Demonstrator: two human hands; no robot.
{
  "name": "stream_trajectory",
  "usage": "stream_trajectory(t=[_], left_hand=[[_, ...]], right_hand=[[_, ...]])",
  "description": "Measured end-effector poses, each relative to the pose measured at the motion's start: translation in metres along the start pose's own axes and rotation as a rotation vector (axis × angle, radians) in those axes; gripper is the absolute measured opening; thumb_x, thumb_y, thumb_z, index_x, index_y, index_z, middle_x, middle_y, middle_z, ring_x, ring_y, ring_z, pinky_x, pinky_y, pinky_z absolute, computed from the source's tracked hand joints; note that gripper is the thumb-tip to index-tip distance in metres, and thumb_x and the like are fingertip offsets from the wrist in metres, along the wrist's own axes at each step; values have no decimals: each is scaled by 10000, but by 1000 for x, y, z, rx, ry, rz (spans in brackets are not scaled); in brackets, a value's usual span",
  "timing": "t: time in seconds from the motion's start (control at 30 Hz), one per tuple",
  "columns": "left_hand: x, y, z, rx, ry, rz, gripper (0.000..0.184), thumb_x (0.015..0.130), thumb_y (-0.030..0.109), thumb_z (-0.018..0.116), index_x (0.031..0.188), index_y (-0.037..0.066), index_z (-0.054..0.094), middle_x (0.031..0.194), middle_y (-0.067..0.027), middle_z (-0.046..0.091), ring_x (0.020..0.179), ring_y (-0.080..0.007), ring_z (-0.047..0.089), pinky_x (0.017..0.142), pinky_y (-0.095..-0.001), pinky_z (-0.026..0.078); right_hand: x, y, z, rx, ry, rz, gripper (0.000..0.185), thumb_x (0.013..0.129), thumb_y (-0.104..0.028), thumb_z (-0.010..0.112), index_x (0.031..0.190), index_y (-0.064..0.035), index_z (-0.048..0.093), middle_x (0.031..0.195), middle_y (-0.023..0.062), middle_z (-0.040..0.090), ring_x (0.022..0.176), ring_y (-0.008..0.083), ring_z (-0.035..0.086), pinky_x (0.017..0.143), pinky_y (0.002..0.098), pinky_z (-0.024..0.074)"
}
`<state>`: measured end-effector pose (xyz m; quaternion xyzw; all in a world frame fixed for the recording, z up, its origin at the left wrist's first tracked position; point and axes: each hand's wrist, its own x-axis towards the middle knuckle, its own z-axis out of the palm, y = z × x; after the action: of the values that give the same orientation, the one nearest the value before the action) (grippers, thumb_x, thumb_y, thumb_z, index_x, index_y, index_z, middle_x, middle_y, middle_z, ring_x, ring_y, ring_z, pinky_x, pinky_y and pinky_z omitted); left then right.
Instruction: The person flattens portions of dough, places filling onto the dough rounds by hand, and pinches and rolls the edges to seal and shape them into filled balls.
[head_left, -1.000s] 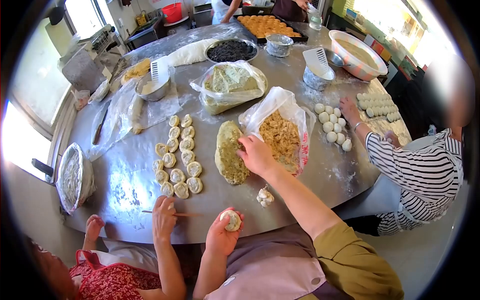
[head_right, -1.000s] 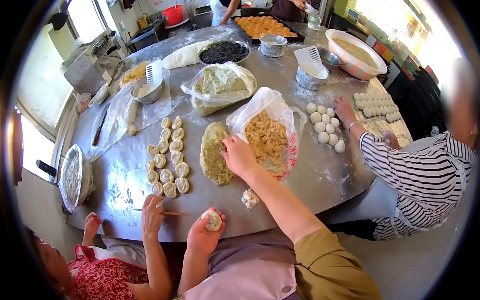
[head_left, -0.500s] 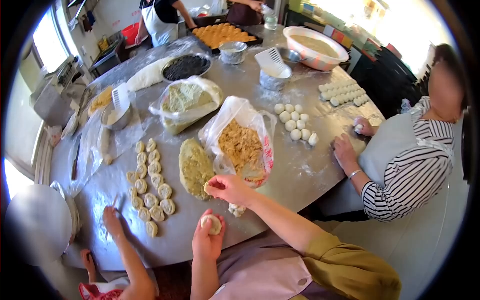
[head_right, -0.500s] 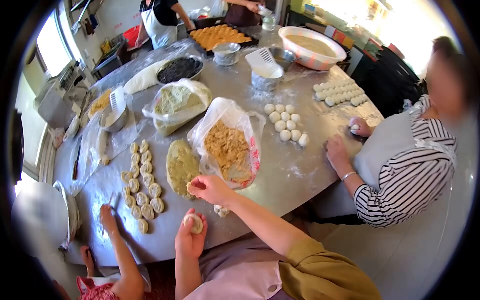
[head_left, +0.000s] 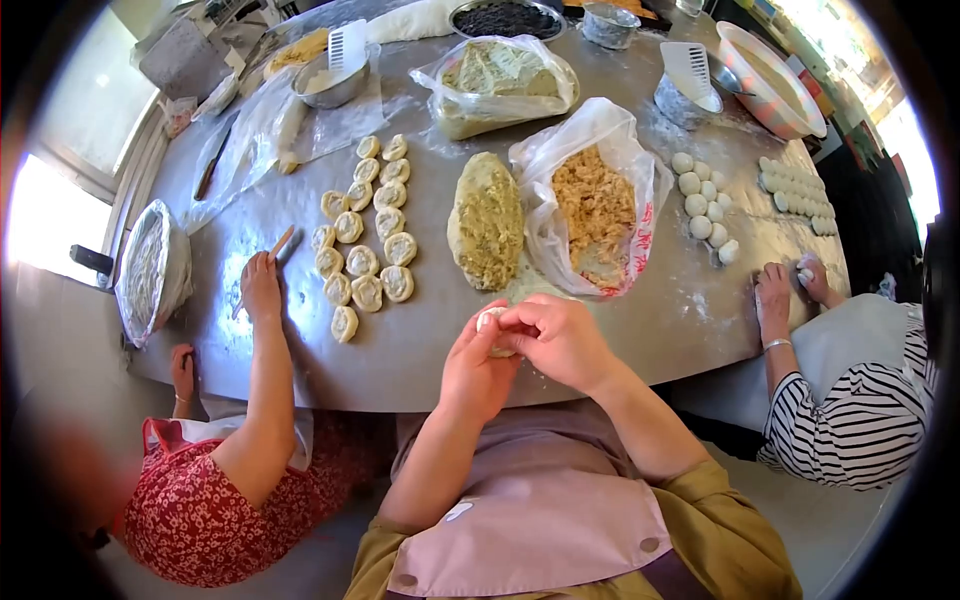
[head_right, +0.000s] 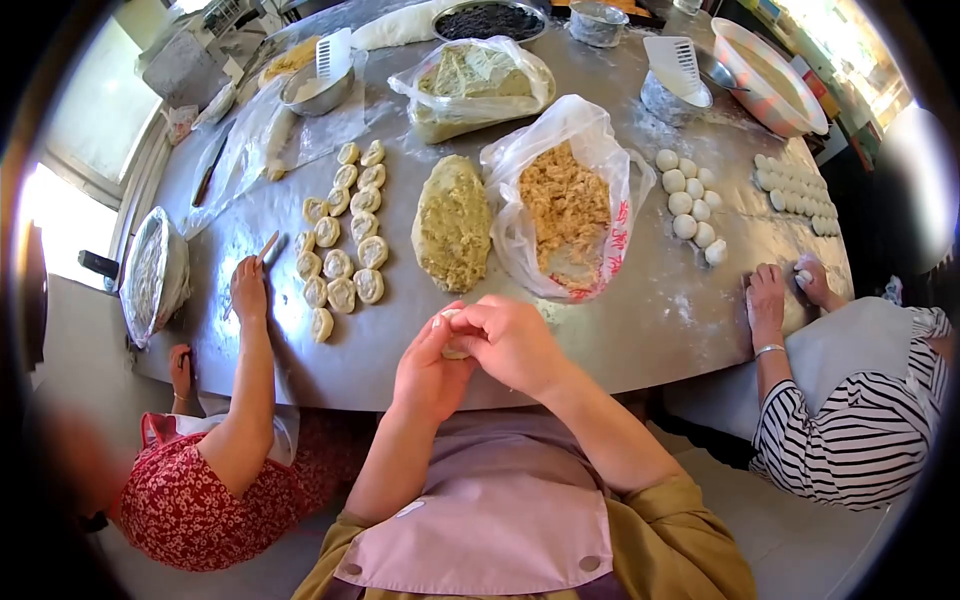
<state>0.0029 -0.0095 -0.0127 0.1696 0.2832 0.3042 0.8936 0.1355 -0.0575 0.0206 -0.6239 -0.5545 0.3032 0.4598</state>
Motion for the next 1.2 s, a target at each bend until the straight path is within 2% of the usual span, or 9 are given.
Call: stream_trajectory(t=[0.13,0.27,0.37,0.47,0.6,0.7,0.8,1.03,1.2], left_hand=[[-8,5,-2,36,91,-37,289,971,156,463,1225,20,470,1121,-119,545,1045,-269,547,914,-381,472],[-16,5,-6,116,156,-117,280,953,124,496,1220,38,481,1102,-119,553,1016,-272,564,865,-340,507],[-19,-2,-7,106,152,-113,274,955,131,494,1216,48,485,1097,-112,552,989,-264,579,855,-338,514],[-23,-5,0,25,131,-58,275,940,85,505,1212,49,484,1095,-108,552,974,-259,589,833,-327,526],[-25,-3,-3,98,129,-82,303,911,-2,508,1208,53,486,1084,-108,557,965,-255,594,804,-302,536],[-20,-8,-1,111,102,-169,326,899,-40,504,1210,57,484,1074,-108,561,952,-253,600,794,-289,539],[-12,-14,5,153,69,-188,322,902,-38,500,1210,55,480,1070,-111,561,949,-252,600,796,-290,537],[19,-22,19,69,16,-153,265,963,106,448,1218,35,459,1136,-130,525,1049,-290,541,908,-382,485],[42,-22,38,-153,-32,-119,347,1007,270,368,1253,33,431,1179,-127,511,1125,-276,494,1010,-420,392]], right_hand=[[6,11,-32,0,153,193,313,735,-96,737,1035,-68,650,795,80,665,728,208,642,669,294,504],[33,92,-84,-480,495,128,307,754,-139,711,1043,-70,636,953,110,645,764,256,639,706,349,509],[47,135,-93,-755,415,-58,272,763,-133,687,1022,-69,633,1003,133,619,816,311,619,733,397,499],[54,132,-90,-849,257,147,274,757,-122,685,1020,-64,634,948,138,623,859,341,600,752,417,490],[54,107,-107,-602,382,74,246,772,-108,669,1011,-56,657,858,136,644,767,270,633,703,350,495],[52,112,-117,-323,421,211,219,794,-157,671,985,-52,659,833,129,669,714,241,648,653,331,498],[43,107,-122,-407,371,346,246,790,-167,693,1002,-45,658,808,122,683,674,185,646,622,311,494],[20,72,-99,837,257,509,97,897,-88,601,964,-36,648,802,-9,606,672,65,495,646,201,415],[5,39,-60,511,102,379,95,878,-98,626,940,-36,663,840,7,622,691,78,534,635,227,443]])
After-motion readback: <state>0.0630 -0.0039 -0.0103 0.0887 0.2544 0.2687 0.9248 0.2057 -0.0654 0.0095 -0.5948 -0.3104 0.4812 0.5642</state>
